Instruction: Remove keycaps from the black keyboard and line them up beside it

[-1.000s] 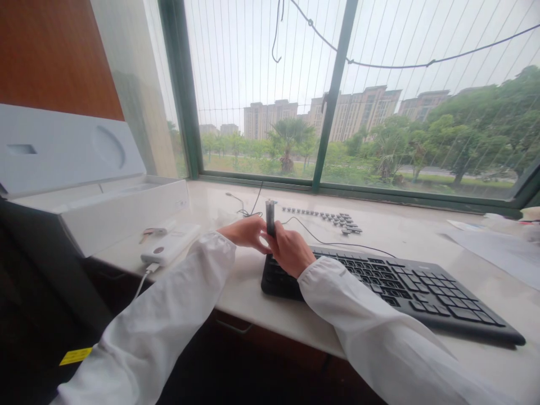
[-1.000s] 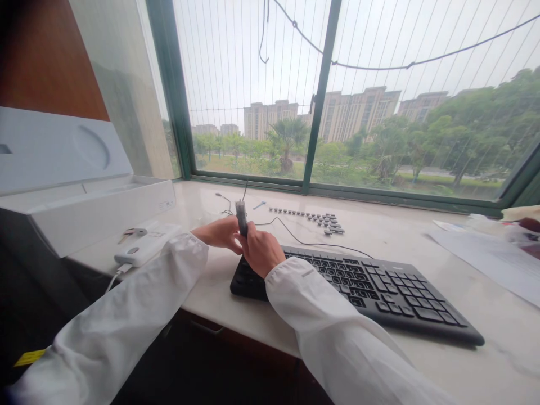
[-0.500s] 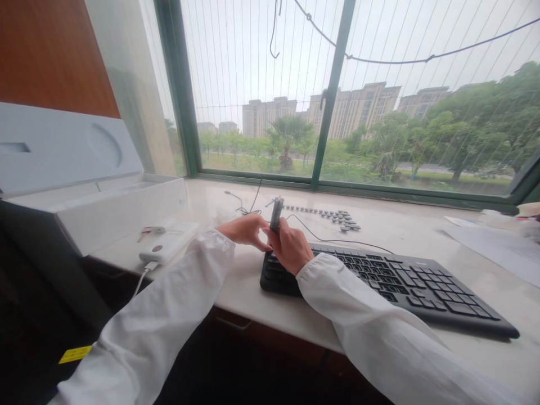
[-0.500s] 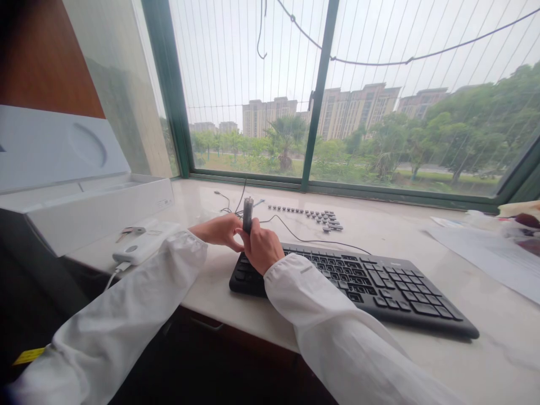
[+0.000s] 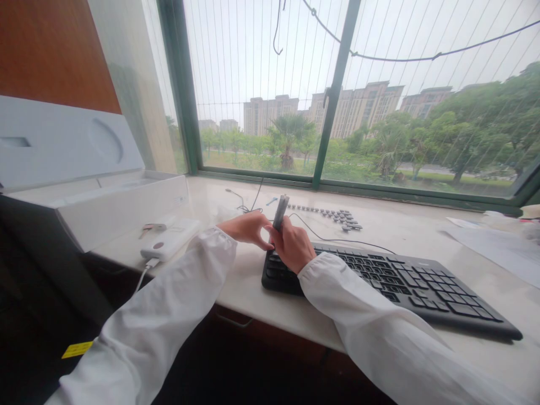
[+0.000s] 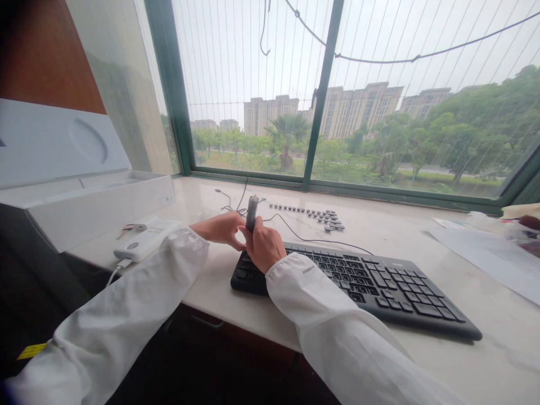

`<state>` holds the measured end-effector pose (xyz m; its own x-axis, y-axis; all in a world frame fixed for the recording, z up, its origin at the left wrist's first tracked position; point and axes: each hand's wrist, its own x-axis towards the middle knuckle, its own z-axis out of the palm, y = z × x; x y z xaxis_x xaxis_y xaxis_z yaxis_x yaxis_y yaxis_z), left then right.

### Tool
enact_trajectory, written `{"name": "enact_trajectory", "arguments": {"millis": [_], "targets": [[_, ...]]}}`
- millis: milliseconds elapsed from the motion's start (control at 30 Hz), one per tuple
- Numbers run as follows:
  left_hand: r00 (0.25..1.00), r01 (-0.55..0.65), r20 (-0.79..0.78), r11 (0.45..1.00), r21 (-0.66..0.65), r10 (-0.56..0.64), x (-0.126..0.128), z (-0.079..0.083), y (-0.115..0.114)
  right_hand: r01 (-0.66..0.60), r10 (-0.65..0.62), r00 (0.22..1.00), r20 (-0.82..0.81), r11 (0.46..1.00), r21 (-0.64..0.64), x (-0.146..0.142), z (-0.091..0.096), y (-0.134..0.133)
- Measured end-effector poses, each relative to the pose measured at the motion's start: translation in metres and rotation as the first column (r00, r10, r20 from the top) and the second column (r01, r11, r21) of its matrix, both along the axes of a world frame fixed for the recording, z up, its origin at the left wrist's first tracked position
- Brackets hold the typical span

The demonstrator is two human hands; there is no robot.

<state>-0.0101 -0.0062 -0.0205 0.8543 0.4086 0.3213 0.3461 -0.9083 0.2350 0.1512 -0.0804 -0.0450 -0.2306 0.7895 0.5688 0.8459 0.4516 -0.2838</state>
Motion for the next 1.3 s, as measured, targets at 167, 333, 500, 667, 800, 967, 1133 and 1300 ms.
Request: {"name": "enact_trajectory", "arguments": {"millis": [167, 333, 500, 667, 800, 967, 1133, 1300], "targets": [[1.000, 0.019, 0.025, 0.997, -0.074, -0.017, 0.000, 0.001, -0.003, 0.127, -0.093, 0.969, -0.227, 0.982, 0.140, 0.004, 0.016, 0.000], [0.998, 0.055, 0.049, 0.985, -0.164, -0.048, -0.004, 0.000, 0.000, 0.215, -0.189, 0.958, -0.218, 0.971, 0.104, 0.016, 0.017, 0.011], [0.994, 0.037, 0.108, 0.995, -0.088, -0.027, -0.005, 0.001, 0.000, 0.264, -0.256, 0.953, -0.164, 0.964, 0.029, 0.018, 0.014, 0.011], [0.982, -0.072, 0.179, 0.995, 0.071, 0.059, -0.002, 0.000, -0.002, 0.197, -0.203, 0.960, -0.192, 0.979, -0.047, 0.018, 0.016, 0.011], [0.960, -0.151, 0.255, 0.980, 0.133, 0.114, 0.000, -0.002, -0.001, 0.140, -0.180, 0.956, -0.230, 0.974, -0.179, 0.024, 0.015, 0.017], [0.942, -0.208, 0.297, 0.967, 0.150, 0.156, 0.000, -0.005, 0.004, 0.093, -0.149, 0.957, -0.250, 0.971, -0.222, 0.025, 0.015, 0.018], [0.928, -0.231, 0.328, 0.963, 0.139, 0.176, 0.003, -0.006, 0.003, 0.054, -0.108, 0.964, -0.244, 0.975, -0.216, 0.021, 0.016, 0.015], [0.926, -0.197, 0.344, 0.976, 0.089, 0.156, 0.006, -0.004, -0.003, -0.004, -0.065, 0.954, -0.293, 0.973, -0.230, 0.022, 0.017, 0.013]]}}
